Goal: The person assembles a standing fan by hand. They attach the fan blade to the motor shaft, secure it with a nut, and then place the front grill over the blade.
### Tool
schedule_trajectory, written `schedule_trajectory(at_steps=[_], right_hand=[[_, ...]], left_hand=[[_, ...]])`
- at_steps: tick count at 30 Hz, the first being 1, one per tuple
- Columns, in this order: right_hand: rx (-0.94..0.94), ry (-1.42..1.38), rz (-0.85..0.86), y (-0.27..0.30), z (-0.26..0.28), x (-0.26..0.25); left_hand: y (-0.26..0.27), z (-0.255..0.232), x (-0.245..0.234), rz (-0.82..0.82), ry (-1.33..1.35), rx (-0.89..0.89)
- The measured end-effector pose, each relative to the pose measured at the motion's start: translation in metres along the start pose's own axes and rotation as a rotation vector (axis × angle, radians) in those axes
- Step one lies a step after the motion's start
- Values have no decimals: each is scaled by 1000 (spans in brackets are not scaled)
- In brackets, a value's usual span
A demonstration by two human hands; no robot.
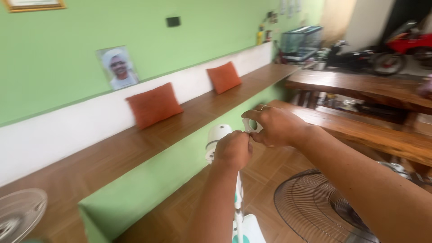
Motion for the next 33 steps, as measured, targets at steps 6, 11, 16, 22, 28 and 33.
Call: schedule_trajectory(at_steps=[6, 11, 16, 22, 28, 33], right_hand=[[177, -3, 65, 30, -17, -3], [326, -51, 44, 71, -19, -16], [498, -51, 126, 105, -27, -24], [424, -36, -38, 144, -22, -39], [553, -98, -11, 180, -26, -55], [619, -67, -11, 203, -33, -60]], left_hand=[[-2, -32, 0, 62, 24, 127], [1, -61, 6, 54, 122, 211], [5, -92, 14, 36, 142, 320], [18, -120, 15, -55, 303, 376], [46, -150, 13, -140, 502, 523], [53, -162, 13, -254, 474, 484]])
Point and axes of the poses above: each hand's wrist, its own y-axis away from the middle knuckle, its own x-axis out of the palm, z = x × y, the point moved 6 cm from there along -y, towards the middle knuckle, and after that the axes turned 13 degrees about z, right-handed, at the moved point
